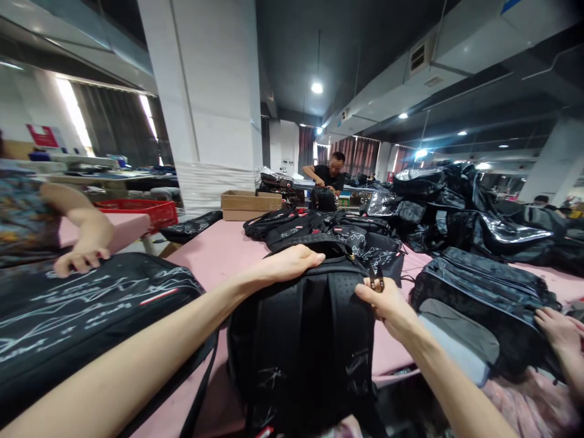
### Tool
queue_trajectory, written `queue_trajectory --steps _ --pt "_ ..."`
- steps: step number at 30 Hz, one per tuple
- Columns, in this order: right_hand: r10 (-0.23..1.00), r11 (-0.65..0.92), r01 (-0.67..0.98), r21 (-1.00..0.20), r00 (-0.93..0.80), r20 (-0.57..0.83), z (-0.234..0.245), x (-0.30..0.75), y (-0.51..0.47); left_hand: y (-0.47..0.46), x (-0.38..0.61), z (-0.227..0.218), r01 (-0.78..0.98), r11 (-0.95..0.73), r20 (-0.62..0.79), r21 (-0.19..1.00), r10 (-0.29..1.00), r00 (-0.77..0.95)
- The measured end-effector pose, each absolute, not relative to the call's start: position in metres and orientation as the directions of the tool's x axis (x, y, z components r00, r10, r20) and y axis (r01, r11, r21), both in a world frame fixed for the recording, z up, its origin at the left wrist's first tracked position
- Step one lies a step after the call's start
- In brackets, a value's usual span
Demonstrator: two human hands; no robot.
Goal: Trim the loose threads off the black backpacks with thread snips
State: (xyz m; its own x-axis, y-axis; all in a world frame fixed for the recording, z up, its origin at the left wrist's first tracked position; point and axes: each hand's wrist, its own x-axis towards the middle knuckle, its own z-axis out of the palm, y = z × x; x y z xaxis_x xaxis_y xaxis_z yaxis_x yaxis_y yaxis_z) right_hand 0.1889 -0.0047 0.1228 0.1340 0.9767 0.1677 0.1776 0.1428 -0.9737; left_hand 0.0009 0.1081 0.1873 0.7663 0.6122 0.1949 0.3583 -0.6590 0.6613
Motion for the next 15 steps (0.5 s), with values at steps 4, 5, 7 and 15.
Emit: queue_trajectory --steps 4,5,7,15 --pt "0.989 0.111 -0.055 -0.992 0.101 0.105 0.112 0.185 0.01 0.091 -0.024 0.189 0.285 -0.686 0.379 0.669 0.645 0.663" --pt "0.987 0.111 -0.075 -0.991 0.121 0.102 0.111 0.187 0.013 0.085 -0.036 0.189 0.244 -0.679 0.431 0.692 0.66 0.616" --pt "0.982 0.111 -0.104 -0.988 0.165 0.093 0.109 0.193 0.019 0.073 -0.064 0.187 0.192 -0.588 0.453 0.786 0.758 0.47" --pt "0.987 0.12 -0.068 -0.99 0.114 0.111 0.103 0.2 0.035 0.047 -0.088 0.135 0.164 -0.164 0.077 0.973 0.896 0.438"
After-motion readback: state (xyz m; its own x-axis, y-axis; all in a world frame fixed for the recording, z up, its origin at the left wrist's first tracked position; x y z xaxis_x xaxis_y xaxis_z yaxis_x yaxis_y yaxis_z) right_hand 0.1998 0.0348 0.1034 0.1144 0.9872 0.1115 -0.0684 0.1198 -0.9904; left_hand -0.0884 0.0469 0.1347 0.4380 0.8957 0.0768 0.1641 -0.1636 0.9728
